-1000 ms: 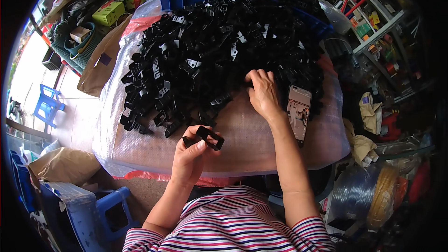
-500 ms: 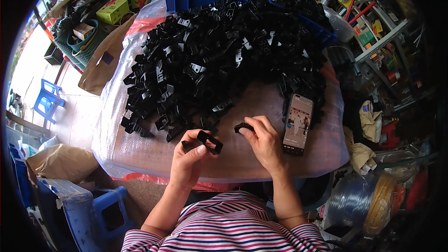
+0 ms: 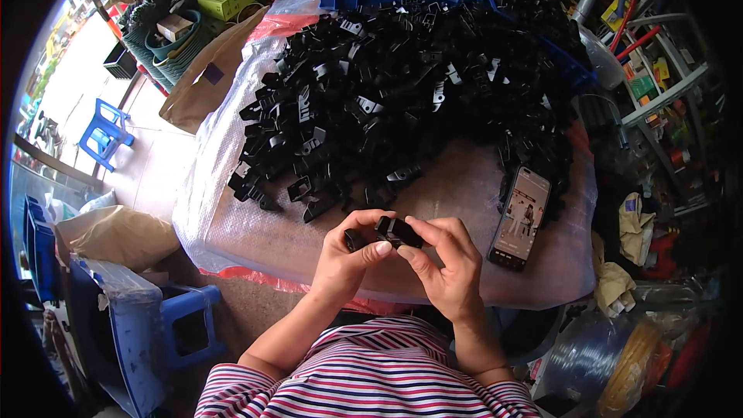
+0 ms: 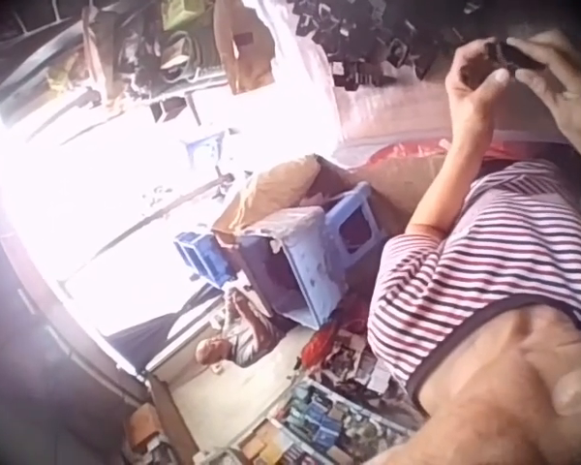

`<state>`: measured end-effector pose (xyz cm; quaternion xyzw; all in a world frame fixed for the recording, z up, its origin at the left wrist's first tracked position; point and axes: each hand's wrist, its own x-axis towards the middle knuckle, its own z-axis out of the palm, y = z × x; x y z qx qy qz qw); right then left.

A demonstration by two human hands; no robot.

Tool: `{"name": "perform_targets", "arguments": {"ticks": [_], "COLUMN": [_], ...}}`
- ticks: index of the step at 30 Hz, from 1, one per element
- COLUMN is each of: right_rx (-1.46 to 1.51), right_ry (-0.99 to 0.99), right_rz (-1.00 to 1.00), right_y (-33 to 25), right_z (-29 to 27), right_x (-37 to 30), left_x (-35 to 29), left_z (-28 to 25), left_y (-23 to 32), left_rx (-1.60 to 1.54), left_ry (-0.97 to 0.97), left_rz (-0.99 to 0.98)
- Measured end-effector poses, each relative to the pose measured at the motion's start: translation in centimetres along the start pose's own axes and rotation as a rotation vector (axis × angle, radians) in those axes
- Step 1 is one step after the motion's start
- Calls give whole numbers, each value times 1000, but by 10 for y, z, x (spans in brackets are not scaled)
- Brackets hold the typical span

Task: Sorting through a large pile of small black plastic components on a workbench.

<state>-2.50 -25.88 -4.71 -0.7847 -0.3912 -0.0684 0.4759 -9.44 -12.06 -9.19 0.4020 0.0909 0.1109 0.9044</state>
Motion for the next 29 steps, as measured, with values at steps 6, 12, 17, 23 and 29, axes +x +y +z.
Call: {"name": "perform_targets", "arguments": {"ticks": [6,12,17,23,29], "right_rx": [-39,357,235,-369,-98], "right_ry": [-76,-132,-228,-192,26], "right_rz": [-77,181,3,-79,20], "right_y": [4,14,13,48,16], "right_z": [11,20,8,4,8], "right_x": [-5,-6,29,45,-8], "left_x": [-9,-9,-11,2,-16], "left_z": [4,4,-3,-22,-17], "left_y": [-3,0,14,24,8], "left_rx": [142,128,-51,-467,-170], "left_ry": [89,180,120,-46,47], "left_rz": [61,103,161,-28,-197]}}
